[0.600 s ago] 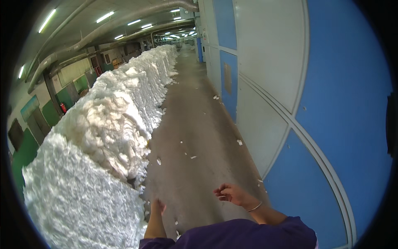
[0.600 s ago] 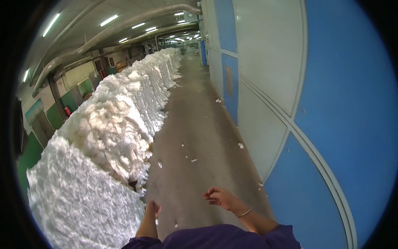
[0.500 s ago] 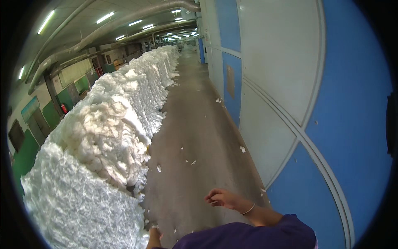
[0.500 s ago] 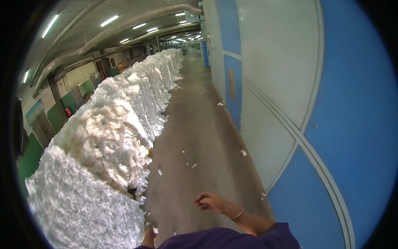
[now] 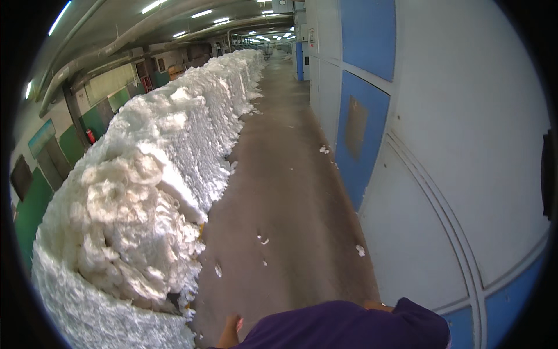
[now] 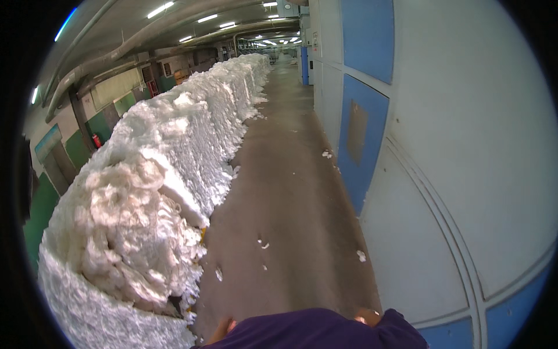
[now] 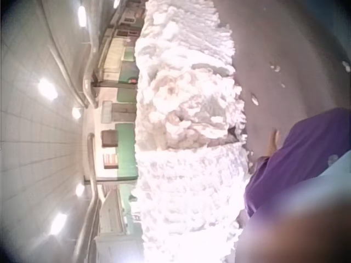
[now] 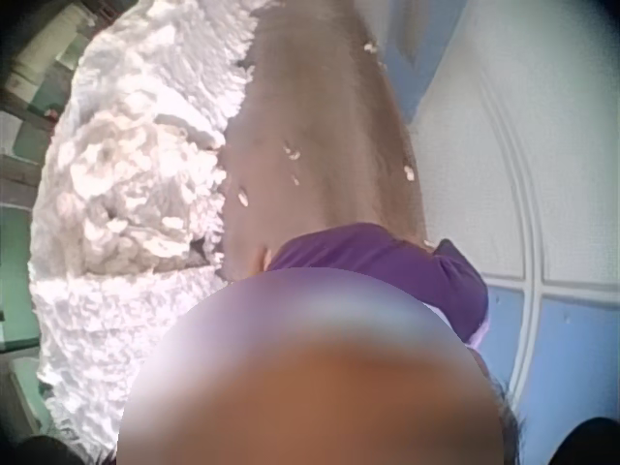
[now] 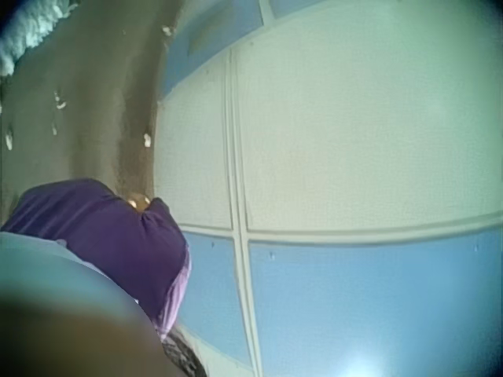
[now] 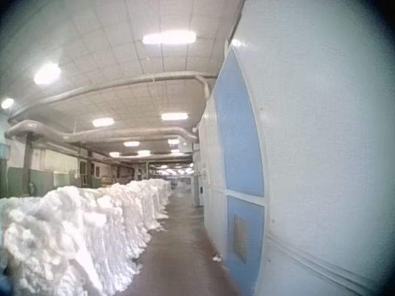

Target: The person operates a control panel with a mouse and buttons, then walks to a large cotton bale and pulls apart sections of the fluffy material by hand. The person returns to the control panel and later moves a metal rolling ladder across the factory floor.

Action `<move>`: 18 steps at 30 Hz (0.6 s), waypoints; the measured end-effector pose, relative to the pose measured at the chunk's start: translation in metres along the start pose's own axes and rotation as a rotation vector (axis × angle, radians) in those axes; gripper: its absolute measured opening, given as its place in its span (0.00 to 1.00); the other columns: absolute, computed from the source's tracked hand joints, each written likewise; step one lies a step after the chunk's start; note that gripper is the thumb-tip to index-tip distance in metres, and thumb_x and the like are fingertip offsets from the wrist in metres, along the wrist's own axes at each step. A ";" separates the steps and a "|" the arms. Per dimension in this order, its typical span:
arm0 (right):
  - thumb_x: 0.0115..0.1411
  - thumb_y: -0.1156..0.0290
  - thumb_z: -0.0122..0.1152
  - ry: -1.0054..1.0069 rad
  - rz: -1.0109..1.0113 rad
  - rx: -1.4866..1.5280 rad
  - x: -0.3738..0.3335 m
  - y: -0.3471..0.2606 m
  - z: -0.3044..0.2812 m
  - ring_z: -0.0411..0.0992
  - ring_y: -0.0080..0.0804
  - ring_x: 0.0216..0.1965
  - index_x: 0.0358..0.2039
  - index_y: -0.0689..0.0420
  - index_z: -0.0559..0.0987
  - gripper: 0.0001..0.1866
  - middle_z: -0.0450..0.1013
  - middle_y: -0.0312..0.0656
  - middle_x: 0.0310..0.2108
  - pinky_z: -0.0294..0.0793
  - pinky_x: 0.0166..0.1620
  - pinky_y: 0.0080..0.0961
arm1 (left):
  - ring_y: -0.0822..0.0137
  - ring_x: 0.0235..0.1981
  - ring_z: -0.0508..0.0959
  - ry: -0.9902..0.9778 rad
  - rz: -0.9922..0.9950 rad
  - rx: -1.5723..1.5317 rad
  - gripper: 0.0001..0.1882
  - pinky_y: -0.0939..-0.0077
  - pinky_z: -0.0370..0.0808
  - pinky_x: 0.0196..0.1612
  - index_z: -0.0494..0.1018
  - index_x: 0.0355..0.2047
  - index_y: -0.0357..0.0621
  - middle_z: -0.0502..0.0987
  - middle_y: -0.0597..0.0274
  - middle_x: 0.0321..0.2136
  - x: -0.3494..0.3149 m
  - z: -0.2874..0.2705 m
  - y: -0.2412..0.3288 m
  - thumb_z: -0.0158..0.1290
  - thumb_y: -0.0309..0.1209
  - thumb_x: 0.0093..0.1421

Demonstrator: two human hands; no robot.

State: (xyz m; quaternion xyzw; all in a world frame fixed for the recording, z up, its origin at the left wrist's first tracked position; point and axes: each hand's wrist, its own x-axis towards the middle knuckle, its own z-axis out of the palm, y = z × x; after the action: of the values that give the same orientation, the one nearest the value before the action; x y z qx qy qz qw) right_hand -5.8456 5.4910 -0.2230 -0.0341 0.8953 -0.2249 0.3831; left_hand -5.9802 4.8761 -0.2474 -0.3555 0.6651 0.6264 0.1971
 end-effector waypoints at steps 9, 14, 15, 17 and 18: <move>0.57 0.71 0.52 -0.067 0.299 -0.013 0.268 0.087 -0.216 0.72 0.44 0.43 0.37 0.56 0.76 0.09 0.74 0.48 0.39 0.74 0.41 0.37 | 0.74 0.15 0.67 -0.171 0.452 0.238 0.10 0.77 0.61 0.17 0.69 0.21 0.41 0.67 0.68 0.15 0.255 0.241 0.404 0.43 0.28 0.57; 0.58 0.70 0.51 0.071 0.168 0.105 0.520 -0.002 -0.468 0.72 0.43 0.42 0.43 0.57 0.74 0.12 0.74 0.48 0.38 0.74 0.41 0.38 | 0.73 0.16 0.66 -0.022 0.107 0.385 0.09 0.75 0.62 0.18 0.70 0.21 0.43 0.66 0.68 0.16 0.319 0.225 0.429 0.44 0.27 0.57; 0.58 0.70 0.51 0.128 0.180 0.213 0.573 -0.028 -0.523 0.72 0.43 0.42 0.44 0.57 0.74 0.13 0.74 0.49 0.38 0.74 0.41 0.38 | 0.72 0.17 0.67 0.021 0.040 0.419 0.09 0.74 0.62 0.19 0.70 0.22 0.42 0.66 0.67 0.17 0.332 0.219 0.426 0.44 0.28 0.57; 0.59 0.69 0.50 0.235 0.178 0.387 0.667 -0.074 -0.622 0.72 0.43 0.41 0.46 0.57 0.73 0.15 0.74 0.49 0.38 0.74 0.41 0.39 | 0.70 0.18 0.68 0.089 -0.092 0.457 0.08 0.73 0.63 0.20 0.71 0.23 0.41 0.68 0.65 0.18 0.359 0.213 0.424 0.44 0.28 0.57; 0.58 0.68 0.51 0.311 -0.053 0.367 0.709 -0.091 -0.668 0.73 0.41 0.39 0.43 0.58 0.75 0.14 0.75 0.48 0.37 0.74 0.41 0.36 | 0.69 0.19 0.69 0.115 -0.169 0.459 0.08 0.72 0.64 0.21 0.71 0.24 0.40 0.68 0.64 0.18 0.371 0.211 0.425 0.44 0.28 0.57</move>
State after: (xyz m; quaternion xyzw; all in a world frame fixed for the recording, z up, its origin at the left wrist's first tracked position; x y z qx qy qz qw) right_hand -6.8236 5.4952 -0.2546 0.0477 0.8863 -0.3965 0.2344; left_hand -6.5732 4.9813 -0.2444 -0.3908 0.7680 0.4192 0.2860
